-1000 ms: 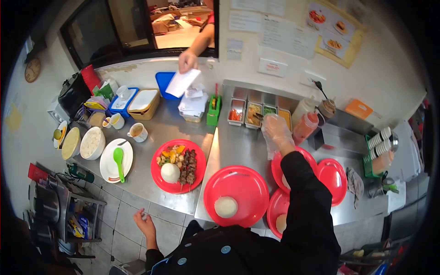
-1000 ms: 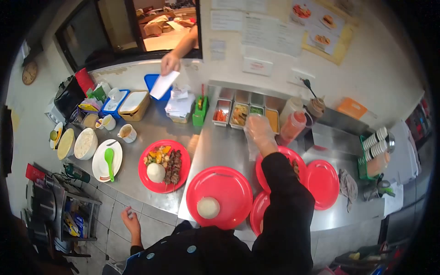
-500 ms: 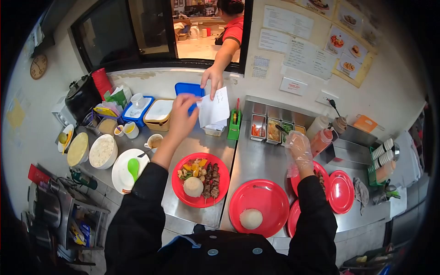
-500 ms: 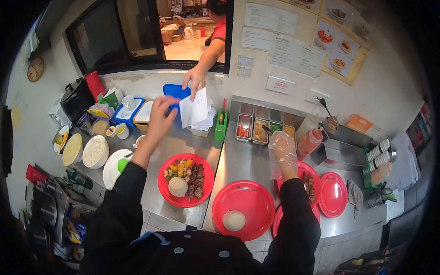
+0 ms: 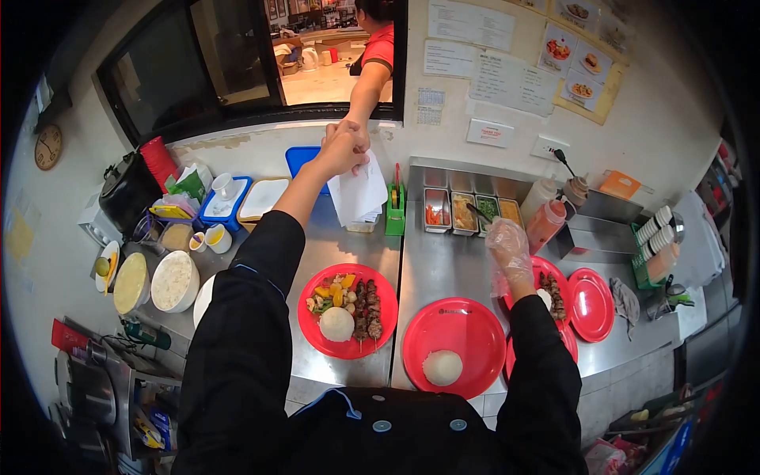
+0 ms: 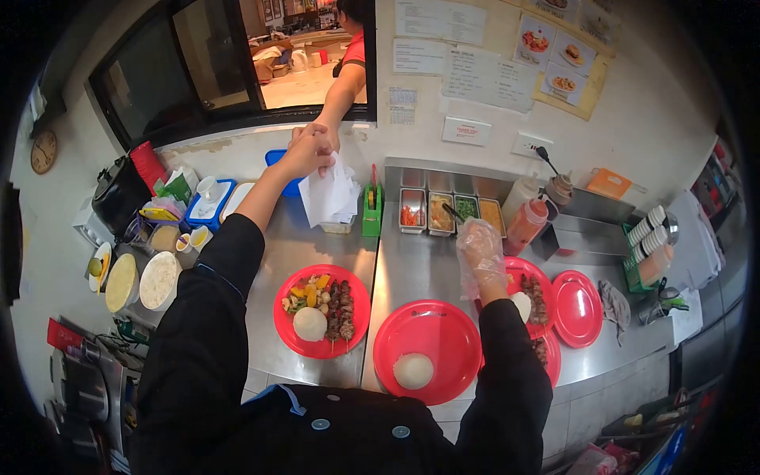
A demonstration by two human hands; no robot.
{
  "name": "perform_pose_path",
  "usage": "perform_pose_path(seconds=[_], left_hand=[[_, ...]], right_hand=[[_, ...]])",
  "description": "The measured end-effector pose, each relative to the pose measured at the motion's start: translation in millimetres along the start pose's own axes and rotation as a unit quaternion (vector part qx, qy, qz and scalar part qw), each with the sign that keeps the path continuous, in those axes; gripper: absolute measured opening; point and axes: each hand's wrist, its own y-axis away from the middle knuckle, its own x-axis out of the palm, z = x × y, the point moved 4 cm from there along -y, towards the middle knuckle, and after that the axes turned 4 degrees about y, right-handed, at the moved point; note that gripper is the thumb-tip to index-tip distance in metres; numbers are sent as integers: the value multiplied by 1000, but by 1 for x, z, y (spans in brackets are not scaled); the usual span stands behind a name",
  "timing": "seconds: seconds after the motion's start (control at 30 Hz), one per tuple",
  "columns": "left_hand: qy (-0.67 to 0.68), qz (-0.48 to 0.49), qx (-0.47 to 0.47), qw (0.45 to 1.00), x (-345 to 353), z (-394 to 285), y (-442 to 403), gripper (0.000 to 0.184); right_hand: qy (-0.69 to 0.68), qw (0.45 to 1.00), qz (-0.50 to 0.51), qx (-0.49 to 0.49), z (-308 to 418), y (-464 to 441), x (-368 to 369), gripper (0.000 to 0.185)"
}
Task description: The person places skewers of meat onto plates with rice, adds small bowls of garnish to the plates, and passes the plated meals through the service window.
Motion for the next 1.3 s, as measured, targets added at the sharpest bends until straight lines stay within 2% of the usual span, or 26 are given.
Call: perform_pose_path(seconds=[0.07, 0.1, 0.17, 0.2, 0.27, 0.3, 0.33, 0.37, 0.4, 0.47, 0.5, 0.53, 0.6, 0.63, 0.67, 0.73, 0.8, 0.87, 1.0, 1.07, 1.13, 1.2, 1.3], left_hand=[[28, -122, 68, 990, -6, -4, 1, 14], [28, -123, 68, 990, -12, -11, 1, 14], [227, -20, -69, 971, -16, -19, 4, 15], [228, -16, -67, 971, -12, -20, 6, 15], [240, -147, 123, 952, -16, -33, 11, 15], [243, -126, 113, 955, -14, -36, 14, 14], [214, -100, 78, 969, -13, -40, 18, 16], [267, -107, 100, 953, -11, -46, 25, 15], [268, -106, 109, 951, -6, -48, 31, 16], [278, -104, 105, 949, 4, -52, 44, 22], [336, -92, 96, 933, 10, -54, 49, 23], [340, -74, 94, 933, 10, -61, 57, 26], [382, -50, 80, 920, 22, -63, 65, 34], [398, -39, 78, 913, 26, -67, 69, 35], [412, -29, 75, 907, 30, -69, 72, 36], [425, -8, 67, 903, 42, -68, 73, 37], [432, 14, 74, 899, 51, -71, 74, 37], [437, 28, 60, 897, 58, -76, 76, 33], [455, 37, 56, 888, 72, -89, 80, 29], [438, 45, 68, 895, 77, -95, 79, 20], [439, 42, 98, 892, 86, -97, 77, 16], [438, 37, 127, 889, 88, -99, 77, 12], [401, 43, 95, 910, 86, -102, 84, 6]], right_hand=[[22, 998, 55, 6, 7, 0, 0, 19], [23, 998, 54, 6, 6, -1, 2, 19], [-21, 998, 55, 35, 2, 3, 10, 23], [-20, 997, 57, 40, 1, 5, 10, 23], [-51, 989, 51, 131, -10, 6, 7, 25], [-42, 988, 52, 142, -18, 6, 2, 25], [-67, 991, 6, 115, -26, 8, -9, 23], [-88, 991, -40, 88, -34, 16, -21, 21], [-72, 991, -38, 106, -44, 24, -35, 21], [-219, 952, -26, 212, -59, 42, -74, 18], [-309, 905, -4, 292, -49, 54, -110, 17], [-295, 903, -8, 311, -58, 71, -126, 17], [-159, 954, -81, 242, -69, 102, -163, 15], [-203, 933, -42, 294, -67, 117, -185, 15], [-191, 931, -43, 309, -72, 136, -197, 15], [-71, 965, -37, 251, -87, 169, -226, 16], [-54, 964, -41, 259, -101, 206, -239, 18], [-26, 942, 23, 333, -103, 235, -251, 18], [-44, 917, -1, 395, -111, 286, -239, 17], [-45, 894, 45, 443, -105, 292, -227, 18], [-71, 900, 48, 426, -116, 306, -201, 18], [-103, 860, 92, 492, -115, 307, -181, 20], [-23, 890, 126, 439, -121, 306, -162, 22]])
